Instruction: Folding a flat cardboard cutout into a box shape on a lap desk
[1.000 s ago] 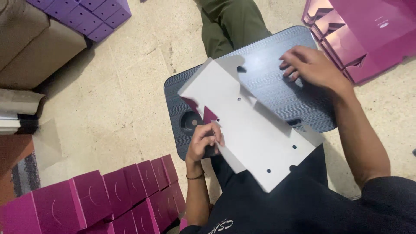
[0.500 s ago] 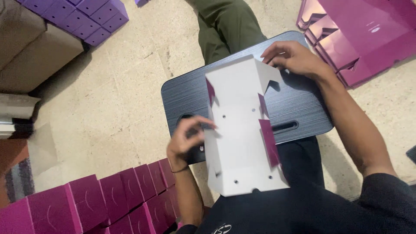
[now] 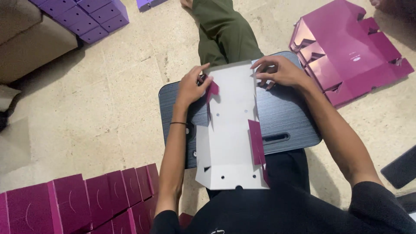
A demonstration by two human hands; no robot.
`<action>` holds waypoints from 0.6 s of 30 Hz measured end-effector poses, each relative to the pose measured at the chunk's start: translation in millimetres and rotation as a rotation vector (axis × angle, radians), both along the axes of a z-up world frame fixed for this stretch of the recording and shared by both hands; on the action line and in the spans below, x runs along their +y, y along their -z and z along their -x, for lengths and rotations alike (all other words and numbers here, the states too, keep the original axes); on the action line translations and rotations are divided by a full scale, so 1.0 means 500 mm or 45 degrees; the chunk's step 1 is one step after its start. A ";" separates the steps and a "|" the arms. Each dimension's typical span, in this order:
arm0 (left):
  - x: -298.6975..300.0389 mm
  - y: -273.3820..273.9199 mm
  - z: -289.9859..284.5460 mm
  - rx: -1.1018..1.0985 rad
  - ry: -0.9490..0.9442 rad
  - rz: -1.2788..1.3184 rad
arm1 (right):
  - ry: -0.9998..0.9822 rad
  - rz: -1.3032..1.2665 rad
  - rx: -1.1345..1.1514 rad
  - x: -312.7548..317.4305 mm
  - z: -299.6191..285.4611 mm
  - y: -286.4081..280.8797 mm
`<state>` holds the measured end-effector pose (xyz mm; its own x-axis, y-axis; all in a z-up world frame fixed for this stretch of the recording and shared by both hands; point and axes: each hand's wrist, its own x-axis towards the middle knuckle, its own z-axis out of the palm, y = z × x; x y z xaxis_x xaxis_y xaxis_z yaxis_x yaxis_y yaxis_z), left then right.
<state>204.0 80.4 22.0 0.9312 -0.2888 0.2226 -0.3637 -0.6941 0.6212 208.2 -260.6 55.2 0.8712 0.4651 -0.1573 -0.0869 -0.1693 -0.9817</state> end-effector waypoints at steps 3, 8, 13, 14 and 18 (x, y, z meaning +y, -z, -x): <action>-0.011 0.021 0.020 -0.133 -0.023 -0.027 | 0.007 0.124 -0.167 0.015 -0.021 0.029; -0.012 0.019 0.035 -0.147 0.004 -0.006 | 0.002 0.699 -0.374 0.029 -0.059 0.050; -0.013 0.017 0.033 -0.239 0.033 -0.021 | -0.039 1.279 -0.489 0.048 -0.094 0.051; -0.011 0.019 0.034 -0.261 0.035 -0.064 | -0.082 1.184 -0.598 0.054 -0.087 0.038; 0.005 0.003 0.041 -0.327 0.009 -0.158 | -0.139 0.898 -0.887 0.062 -0.042 0.010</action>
